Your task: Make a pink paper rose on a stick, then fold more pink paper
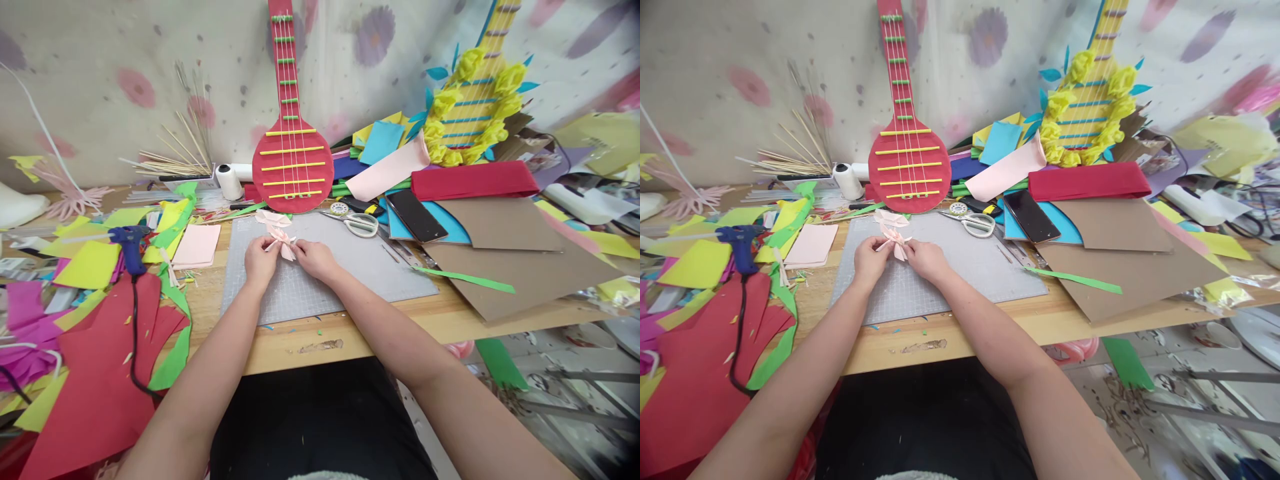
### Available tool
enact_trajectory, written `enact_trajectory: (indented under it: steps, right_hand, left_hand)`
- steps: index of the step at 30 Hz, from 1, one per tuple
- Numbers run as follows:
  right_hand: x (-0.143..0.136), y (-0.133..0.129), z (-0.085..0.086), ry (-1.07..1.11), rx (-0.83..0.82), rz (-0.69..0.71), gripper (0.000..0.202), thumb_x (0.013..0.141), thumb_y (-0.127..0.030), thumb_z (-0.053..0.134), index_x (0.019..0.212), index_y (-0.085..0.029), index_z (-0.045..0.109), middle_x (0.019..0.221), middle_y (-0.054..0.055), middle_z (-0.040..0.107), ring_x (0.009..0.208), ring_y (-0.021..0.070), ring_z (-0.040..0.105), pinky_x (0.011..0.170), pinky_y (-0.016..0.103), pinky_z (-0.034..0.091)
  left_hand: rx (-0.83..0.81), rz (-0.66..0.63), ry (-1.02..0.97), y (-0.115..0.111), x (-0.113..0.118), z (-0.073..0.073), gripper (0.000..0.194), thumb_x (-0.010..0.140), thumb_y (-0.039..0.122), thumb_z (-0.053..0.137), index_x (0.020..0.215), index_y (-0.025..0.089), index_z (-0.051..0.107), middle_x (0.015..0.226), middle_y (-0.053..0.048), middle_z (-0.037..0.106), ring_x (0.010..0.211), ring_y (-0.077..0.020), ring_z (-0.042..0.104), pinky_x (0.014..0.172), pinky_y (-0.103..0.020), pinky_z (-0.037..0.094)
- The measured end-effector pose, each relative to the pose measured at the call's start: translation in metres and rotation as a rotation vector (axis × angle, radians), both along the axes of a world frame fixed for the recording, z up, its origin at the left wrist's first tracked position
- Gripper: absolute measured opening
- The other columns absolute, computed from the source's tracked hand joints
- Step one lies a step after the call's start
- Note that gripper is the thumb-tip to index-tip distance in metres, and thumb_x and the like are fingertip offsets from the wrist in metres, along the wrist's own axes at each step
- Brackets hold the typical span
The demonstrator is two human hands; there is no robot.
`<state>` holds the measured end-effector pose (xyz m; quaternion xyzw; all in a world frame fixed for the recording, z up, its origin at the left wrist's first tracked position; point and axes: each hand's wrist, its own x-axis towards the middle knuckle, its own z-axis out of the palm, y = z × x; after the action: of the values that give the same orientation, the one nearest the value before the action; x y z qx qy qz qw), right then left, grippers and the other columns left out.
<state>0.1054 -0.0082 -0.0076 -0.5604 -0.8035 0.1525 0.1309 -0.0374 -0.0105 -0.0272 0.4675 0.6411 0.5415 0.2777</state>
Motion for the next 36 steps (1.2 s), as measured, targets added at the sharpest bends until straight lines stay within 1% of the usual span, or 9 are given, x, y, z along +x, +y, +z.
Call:
enact_trajectory:
  steps: [8,14,18,23,27,31,36]
  right_hand:
    - [0.0,-0.001,0.003,-0.015,0.014,0.072,0.042,0.093,-0.041,0.024,0.098,-0.022,0.061,0.093,0.005,0.067,0.084,0.0174,0.06,0.067,0.024,0.035]
    - [0.0,0.0,0.0,0.02,0.003,0.065,0.043,0.092,-0.043,0.024,0.097,-0.022,0.061,0.092,0.005,0.068,0.081,0.0168,0.059,0.065,0.024,0.034]
    - [-0.001,-0.001,0.001,0.033,0.005,0.102,0.042,0.092,-0.04,0.025,0.094,-0.02,0.062,0.09,0.005,0.068,0.08,0.0167,0.059,0.065,0.024,0.033]
    - [-0.005,-0.003,0.004,0.022,0.009,0.142,0.043,0.093,-0.037,0.024,0.093,-0.018,0.062,0.091,0.006,0.068,0.08,0.0162,0.059,0.066,0.024,0.033]
    - [-0.007,-0.004,0.005,-0.02,-0.005,0.155,0.044,0.093,-0.038,0.023,0.098,-0.017,0.061,0.094,0.008,0.067,0.083,0.0168,0.06,0.068,0.024,0.034]
    - [-0.006,-0.005,0.008,-0.066,-0.027,0.186,0.044,0.094,-0.039,0.022,0.102,-0.018,0.06,0.097,0.009,0.067,0.086,0.018,0.06,0.07,0.025,0.035]
    - [-0.001,-0.005,0.01,-0.11,-0.027,0.13,0.046,0.094,-0.042,0.019,0.103,-0.019,0.058,0.098,0.01,0.066,0.087,0.0202,0.061,0.071,0.027,0.037]
  left_hand:
    - [0.003,0.041,0.204,-0.002,0.0,0.001,0.013,0.063,0.028,0.061,0.072,0.018,0.063,0.072,-0.004,0.061,0.069,-0.0162,0.056,0.066,-0.027,0.041]
    - [0.026,0.031,0.188,-0.002,-0.002,0.0,0.013,0.064,0.026,0.058,0.073,0.018,0.062,0.076,-0.003,0.062,0.073,-0.0156,0.056,0.069,-0.026,0.042]
    - [-0.002,0.039,0.231,-0.002,-0.002,0.001,0.015,0.064,0.026,0.058,0.075,0.017,0.061,0.078,-0.003,0.062,0.074,-0.0156,0.056,0.071,-0.027,0.043]
    - [-0.007,0.064,0.247,-0.003,-0.001,0.002,0.013,0.065,0.027,0.058,0.071,0.016,0.059,0.077,-0.003,0.062,0.072,-0.0156,0.056,0.07,-0.028,0.043]
    - [-0.005,0.064,0.225,-0.002,-0.001,-0.001,0.012,0.065,0.027,0.058,0.07,0.016,0.059,0.074,-0.003,0.063,0.069,-0.0152,0.056,0.069,-0.028,0.043]
    - [-0.039,0.024,0.152,0.003,-0.003,-0.008,0.015,0.065,0.029,0.058,0.073,0.016,0.06,0.072,-0.003,0.063,0.064,-0.0146,0.056,0.064,-0.028,0.044]
    - [-0.017,-0.026,0.077,0.008,-0.004,-0.014,0.015,0.066,0.029,0.059,0.073,0.016,0.061,0.071,-0.002,0.064,0.065,-0.0146,0.058,0.065,-0.028,0.046]
